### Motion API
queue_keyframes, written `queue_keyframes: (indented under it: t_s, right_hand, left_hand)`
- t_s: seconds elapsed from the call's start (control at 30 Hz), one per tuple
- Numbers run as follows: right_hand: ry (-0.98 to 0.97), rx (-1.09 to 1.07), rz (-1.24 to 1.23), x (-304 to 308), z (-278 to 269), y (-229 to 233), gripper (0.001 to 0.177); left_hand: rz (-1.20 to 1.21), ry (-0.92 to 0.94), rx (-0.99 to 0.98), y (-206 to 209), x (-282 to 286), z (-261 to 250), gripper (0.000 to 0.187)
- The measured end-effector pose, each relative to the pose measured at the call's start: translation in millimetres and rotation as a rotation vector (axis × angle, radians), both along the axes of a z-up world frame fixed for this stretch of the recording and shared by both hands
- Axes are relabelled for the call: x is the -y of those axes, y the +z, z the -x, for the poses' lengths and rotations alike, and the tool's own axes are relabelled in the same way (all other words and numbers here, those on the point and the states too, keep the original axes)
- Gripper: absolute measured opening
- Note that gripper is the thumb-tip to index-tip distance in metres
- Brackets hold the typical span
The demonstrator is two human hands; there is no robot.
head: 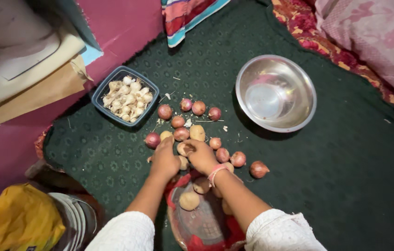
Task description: The person peels potatoes and onions by hand, placing the peeled potatoes into a basket and the peeled onions into a metal bowl. Garlic cloves are visible in a separate container.
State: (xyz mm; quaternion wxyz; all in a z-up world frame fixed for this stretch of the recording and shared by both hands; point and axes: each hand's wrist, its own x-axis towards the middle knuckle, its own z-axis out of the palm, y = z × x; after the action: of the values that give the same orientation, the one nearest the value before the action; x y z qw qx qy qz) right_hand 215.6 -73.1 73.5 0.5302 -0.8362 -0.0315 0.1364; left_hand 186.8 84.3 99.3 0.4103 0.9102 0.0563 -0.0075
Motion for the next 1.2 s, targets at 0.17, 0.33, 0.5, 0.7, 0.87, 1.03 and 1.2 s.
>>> queue_keyframes:
  t_s: [0.17, 0.33, 0.5, 0.7, 0.87, 1.03, 1.2]
  right_hand:
    - [0.056, -0.246, -0.378, -17, -16, -76, 0.062]
    - [0.017, -0.508, -0.491, -35, -20, -95, 0.085]
    - [-0.046, -0.53, -0.295, -56, -19, -88, 0.093]
    - [0.0, -0.475, -0.443, -79, -18, -75, 0.074]
    - [-0.179, -0.655, -0.499, -93, -20, -50, 0.07]
    - [-0.203, -0.726, -0.512, -91, -20, -37, 0.073]
    - [-0.246, -0.79, -0.652, -86, -23, -42, 0.079]
  left_hand:
    - [-0.129, -0.084, -0.012, -30, -33, -31, 0.066]
    - [-0.263, -0.186, -0.13, -35, -55, -48, 0.065]
    - [-0.353, -0.227, -0.217, -33, -58, -62, 0.066]
    - [-0.374, -0.259, -0.404, -27, -52, -73, 0.07]
    - [-0.339, -0.234, -0.418, -28, -52, -76, 0.07]
    - [-0.307, -0.211, -0.366, -38, -56, -75, 0.062]
    - [-0.222, -0.111, -0.319, -44, -57, -69, 0.056]
